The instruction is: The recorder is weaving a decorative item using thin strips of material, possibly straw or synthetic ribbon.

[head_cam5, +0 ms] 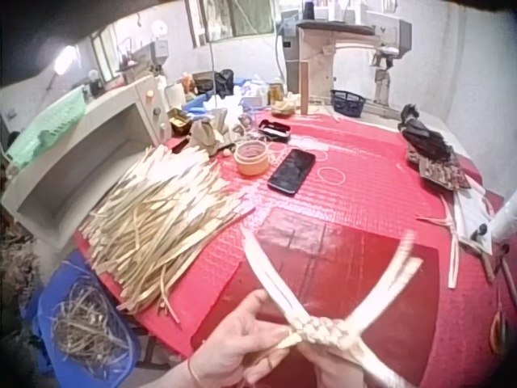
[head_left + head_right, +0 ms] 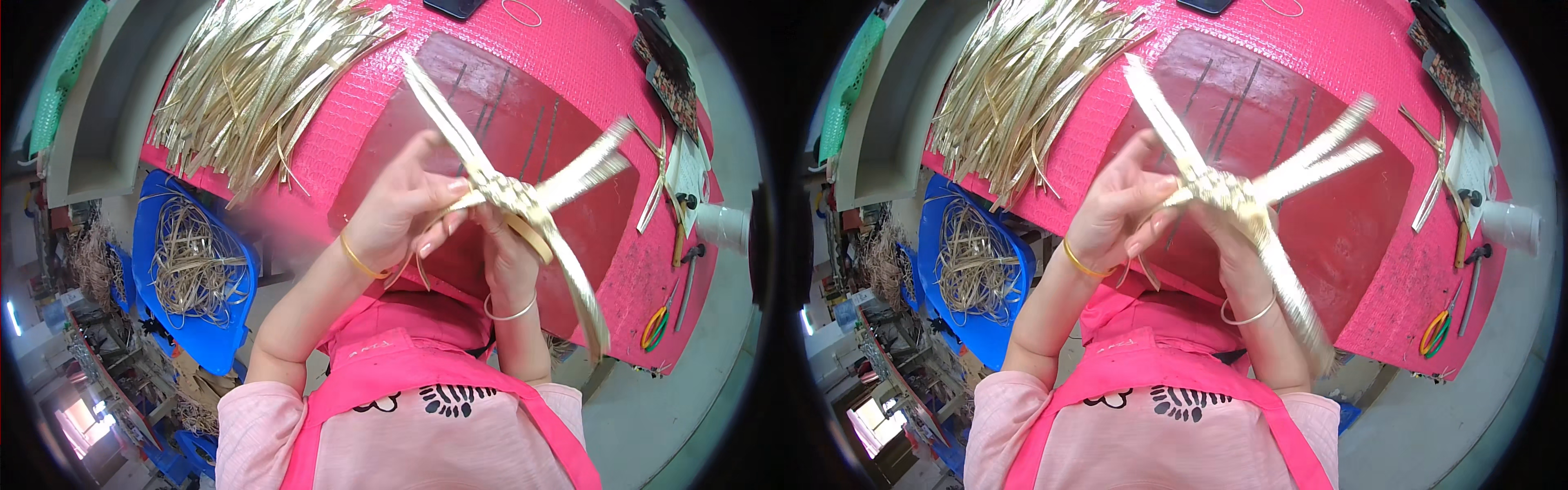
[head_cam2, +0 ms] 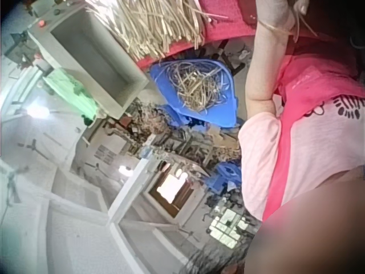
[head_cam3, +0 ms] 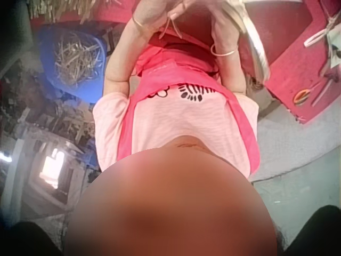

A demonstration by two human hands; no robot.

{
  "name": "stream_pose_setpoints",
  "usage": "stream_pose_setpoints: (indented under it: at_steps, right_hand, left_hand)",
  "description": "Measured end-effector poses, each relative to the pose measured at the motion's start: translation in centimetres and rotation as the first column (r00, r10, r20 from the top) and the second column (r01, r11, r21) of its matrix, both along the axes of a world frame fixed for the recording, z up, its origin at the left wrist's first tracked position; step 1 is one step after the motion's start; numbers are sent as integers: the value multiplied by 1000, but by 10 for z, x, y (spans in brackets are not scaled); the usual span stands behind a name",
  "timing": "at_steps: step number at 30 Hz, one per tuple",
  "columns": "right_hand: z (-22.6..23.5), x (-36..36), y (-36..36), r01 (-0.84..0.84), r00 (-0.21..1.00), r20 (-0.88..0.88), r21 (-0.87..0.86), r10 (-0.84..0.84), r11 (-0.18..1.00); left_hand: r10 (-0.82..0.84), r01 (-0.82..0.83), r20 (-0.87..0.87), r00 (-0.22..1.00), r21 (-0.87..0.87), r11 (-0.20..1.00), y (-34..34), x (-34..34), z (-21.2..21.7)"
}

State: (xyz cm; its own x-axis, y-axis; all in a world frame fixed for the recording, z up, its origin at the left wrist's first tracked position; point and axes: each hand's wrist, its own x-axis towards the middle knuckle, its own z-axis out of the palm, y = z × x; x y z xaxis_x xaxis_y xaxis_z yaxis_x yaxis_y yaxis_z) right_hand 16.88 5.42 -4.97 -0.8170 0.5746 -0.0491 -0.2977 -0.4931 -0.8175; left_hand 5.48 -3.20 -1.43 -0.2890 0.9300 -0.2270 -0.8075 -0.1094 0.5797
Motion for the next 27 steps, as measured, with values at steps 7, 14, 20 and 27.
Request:
stream_pose_setpoints:
  at_steps: [7, 14, 20, 27]
  right_hand:
    - [16, 11, -5, 127, 893, 213, 727, -397, 675]
    - [6, 3, -8, 248, 916, 215, 354, -337, 901]
    - [-11, 2, -13, 56, 988, -137, -124, -73, 991]
    - [-3, -4, -16, 33, 999, -36, -180, -40, 983]
  left_hand:
    - [259, -388, -650, 715, -59, 920, 3, 24, -7]
    - [265, -275, -192, 945, -27, 961, 1, 18, -4]
    - [33, -42, 122, 992, 72, 997, -6, 11, -10]
    - [-95, 51, 239, 966, 184, 982, -5, 7, -11]
